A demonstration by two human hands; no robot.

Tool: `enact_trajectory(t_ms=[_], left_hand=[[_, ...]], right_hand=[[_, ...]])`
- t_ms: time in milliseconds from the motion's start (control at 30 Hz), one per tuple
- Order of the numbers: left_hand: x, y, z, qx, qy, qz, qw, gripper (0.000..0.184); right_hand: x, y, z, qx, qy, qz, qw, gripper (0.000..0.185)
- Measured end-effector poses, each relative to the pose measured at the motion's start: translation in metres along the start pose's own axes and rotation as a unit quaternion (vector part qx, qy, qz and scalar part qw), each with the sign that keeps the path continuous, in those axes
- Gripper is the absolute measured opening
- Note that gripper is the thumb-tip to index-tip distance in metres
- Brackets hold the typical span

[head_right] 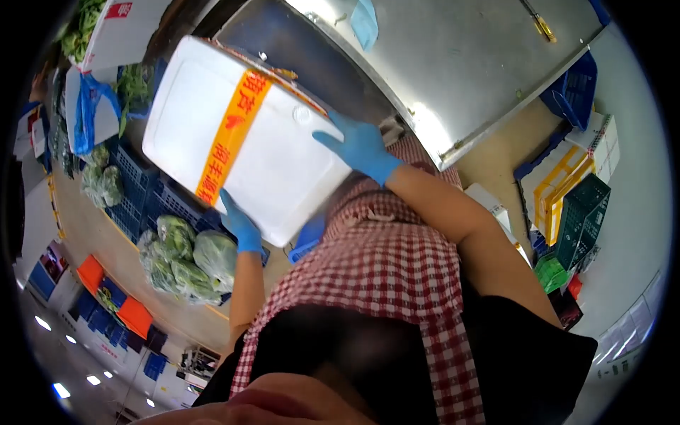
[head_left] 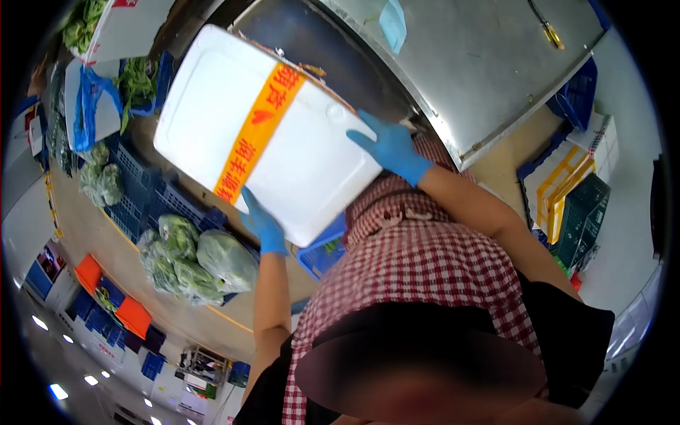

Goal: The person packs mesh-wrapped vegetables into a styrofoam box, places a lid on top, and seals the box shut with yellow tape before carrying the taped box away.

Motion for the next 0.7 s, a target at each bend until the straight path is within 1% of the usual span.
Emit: enact_trajectory(t_ms=[33,67,100,133,167,200,267,300,367,400,433,533,567,600,667,700], left_hand=[[0.005,-0.005,0.005,0.015,0.012,0.031,0.999,0.054],[0.010,-0.009,0.010,0.029,0.020,0.062,0.997,0.054],[0.012,-0.017,0.017,0.041,0.027,0.093,0.994,0.054],[0.015,-0.032,0.026,0.000,0.005,0.096,0.995,0.057],[0.024,-0.040,0.042,0.012,0.010,0.065,0.998,0.058],[0.027,-0.050,0.042,0.024,0.017,0.035,0.999,0.059],[0.027,-0.064,0.039,0.055,0.015,0.015,0.998,0.060],[0.024,-0.064,0.032,0.065,0.013,0.009,0.998,0.061],[0.032,-0.049,0.045,-0.038,0.041,0.018,0.998,0.060],[0.028,-0.048,0.040,-0.085,0.054,0.021,0.995,0.059],[0.030,-0.051,0.045,-0.079,0.056,0.010,0.995,0.059],[0.028,-0.056,0.039,-0.074,0.057,-0.026,0.995,0.059],[0.023,-0.060,0.020,-0.151,0.093,-0.025,0.984,0.063],[0.030,-0.058,0.028,-0.131,0.133,-0.034,0.982,0.063],[0.046,-0.050,0.050,-0.095,0.202,-0.052,0.973,0.063],[0.045,-0.051,0.050,-0.080,0.190,-0.054,0.977,0.067]], right_hand=[[-0.002,0.001,-0.002,-0.016,0.025,0.024,0.999,0.056],[-0.002,0.000,-0.001,-0.029,-0.001,0.044,0.999,0.057],[-0.003,-0.001,-0.003,-0.016,0.030,0.032,0.999,0.057],[-0.004,-0.004,-0.005,-0.004,0.061,0.020,0.998,0.058],[-0.008,-0.008,-0.012,-0.002,0.043,0.026,0.999,0.059],[-0.009,-0.011,-0.015,-0.021,0.054,0.044,0.997,0.060],[-0.013,-0.015,-0.018,-0.056,0.075,0.080,0.992,0.060],[-0.012,-0.017,-0.016,-0.043,0.059,0.077,0.994,0.059],[-0.006,-0.025,-0.020,-0.022,0.030,0.061,0.997,0.055],[-0.001,-0.026,-0.019,-0.014,0.011,0.055,0.998,0.054],[-0.002,-0.028,-0.018,-0.039,-0.021,0.079,0.996,0.050],[-0.010,-0.026,-0.026,-0.031,-0.033,0.082,0.996,0.049],[-0.011,-0.024,-0.027,-0.021,-0.017,0.093,0.995,0.049],[-0.010,-0.024,-0.023,-0.023,-0.002,0.101,0.995,0.048],[-0.016,-0.024,-0.025,0.039,0.046,0.064,0.996,0.047],[-0.013,-0.023,-0.021,0.022,0.042,0.086,0.995,0.047]])
Point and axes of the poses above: each hand's wrist, its own y-axis towards the middle knuckle, its own x-axis out of the back of the hand, z = x × y, the point moved 8 cm from there along y, towards the middle knuckle, and after that the axes turned 12 degrees about -x, right-handed, at the moved point
